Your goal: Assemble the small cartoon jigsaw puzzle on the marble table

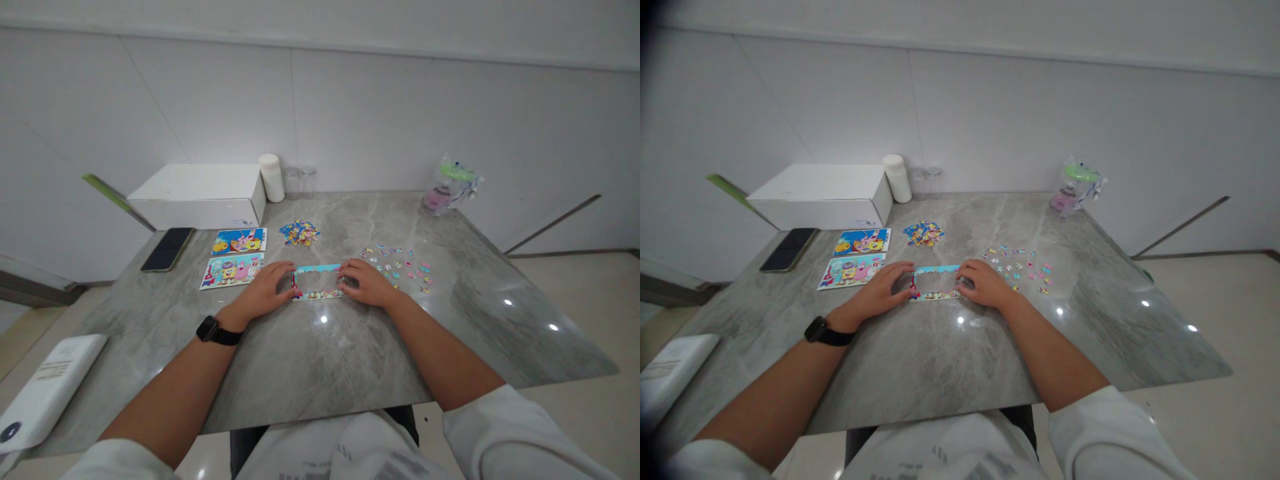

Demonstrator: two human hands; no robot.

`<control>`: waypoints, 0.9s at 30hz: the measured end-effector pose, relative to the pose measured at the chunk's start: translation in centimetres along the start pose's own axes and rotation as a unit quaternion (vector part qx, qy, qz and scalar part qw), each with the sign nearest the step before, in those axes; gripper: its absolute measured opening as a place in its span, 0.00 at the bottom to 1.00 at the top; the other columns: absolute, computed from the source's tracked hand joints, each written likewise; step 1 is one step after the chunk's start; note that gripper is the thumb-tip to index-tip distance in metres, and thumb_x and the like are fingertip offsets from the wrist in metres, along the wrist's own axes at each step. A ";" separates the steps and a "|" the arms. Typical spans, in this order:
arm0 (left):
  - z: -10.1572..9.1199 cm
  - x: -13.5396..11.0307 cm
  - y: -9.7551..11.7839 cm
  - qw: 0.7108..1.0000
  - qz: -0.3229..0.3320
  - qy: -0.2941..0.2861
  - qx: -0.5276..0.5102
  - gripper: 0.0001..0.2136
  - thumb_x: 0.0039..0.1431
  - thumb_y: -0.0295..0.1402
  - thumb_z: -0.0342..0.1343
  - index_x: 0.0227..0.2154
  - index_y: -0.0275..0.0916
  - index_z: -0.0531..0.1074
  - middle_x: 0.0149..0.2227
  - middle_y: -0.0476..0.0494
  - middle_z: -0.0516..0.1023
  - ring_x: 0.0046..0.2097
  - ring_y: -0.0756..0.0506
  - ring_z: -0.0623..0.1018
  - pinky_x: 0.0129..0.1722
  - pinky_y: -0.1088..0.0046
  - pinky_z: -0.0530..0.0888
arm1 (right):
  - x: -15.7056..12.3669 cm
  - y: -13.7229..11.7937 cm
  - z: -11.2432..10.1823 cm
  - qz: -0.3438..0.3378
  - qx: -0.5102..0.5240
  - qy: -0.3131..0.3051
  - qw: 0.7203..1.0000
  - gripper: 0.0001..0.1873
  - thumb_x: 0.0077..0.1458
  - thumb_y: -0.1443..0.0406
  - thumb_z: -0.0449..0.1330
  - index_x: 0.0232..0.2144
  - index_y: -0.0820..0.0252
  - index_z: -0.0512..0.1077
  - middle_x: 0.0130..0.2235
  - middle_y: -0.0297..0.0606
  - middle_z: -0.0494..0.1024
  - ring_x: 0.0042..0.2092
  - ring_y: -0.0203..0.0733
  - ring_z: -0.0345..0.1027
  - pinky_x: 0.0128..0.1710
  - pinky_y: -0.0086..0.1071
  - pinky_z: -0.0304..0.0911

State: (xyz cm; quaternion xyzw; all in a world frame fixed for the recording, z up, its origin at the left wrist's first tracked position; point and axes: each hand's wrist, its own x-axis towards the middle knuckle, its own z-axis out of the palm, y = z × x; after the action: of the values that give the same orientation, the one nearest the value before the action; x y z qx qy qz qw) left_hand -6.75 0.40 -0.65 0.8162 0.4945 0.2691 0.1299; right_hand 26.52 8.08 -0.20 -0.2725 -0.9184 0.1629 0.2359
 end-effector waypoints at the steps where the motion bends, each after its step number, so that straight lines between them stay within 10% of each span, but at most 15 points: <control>1: 0.0 0.0 -0.1 1.000 -0.004 0.005 0.000 0.23 0.67 0.47 0.60 0.60 0.41 0.70 0.63 0.35 0.74 0.64 0.36 0.74 0.67 0.52 0.69 | 0.0 0.2 0.1 0.012 -0.008 0.007 1.000 0.08 0.63 0.63 0.63 0.45 0.56 0.79 0.49 0.45 0.80 0.52 0.48 0.73 0.57 0.42 0.66; 17: -0.1 0.7 -1.0 0.997 -0.043 0.070 -0.013 0.15 0.65 0.28 0.45 0.45 0.40 0.77 0.46 0.40 0.82 0.50 0.40 0.79 0.56 0.58 0.75 | 0.4 0.6 0.2 0.108 -0.059 0.060 0.991 0.10 0.64 0.69 0.60 0.45 0.57 0.80 0.45 0.43 0.84 0.49 0.46 0.75 0.55 0.40 0.66; 27: -1.1 0.4 -0.3 0.995 -0.070 0.070 -0.014 0.15 0.52 0.27 0.45 0.31 0.41 0.78 0.28 0.47 0.78 0.33 0.44 0.78 0.37 0.68 0.74 | -0.9 0.2 -9.7 0.209 -0.052 0.280 0.936 0.12 0.63 0.65 0.59 0.44 0.56 0.81 0.45 0.40 0.85 0.46 0.45 0.77 0.53 0.39 0.69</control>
State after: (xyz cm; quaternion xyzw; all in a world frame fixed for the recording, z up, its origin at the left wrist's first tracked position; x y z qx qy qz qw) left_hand -7.49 0.81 0.27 0.7565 0.5545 0.3233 0.1250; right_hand 32.33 9.36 7.46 -0.5043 -0.7451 0.0779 0.4294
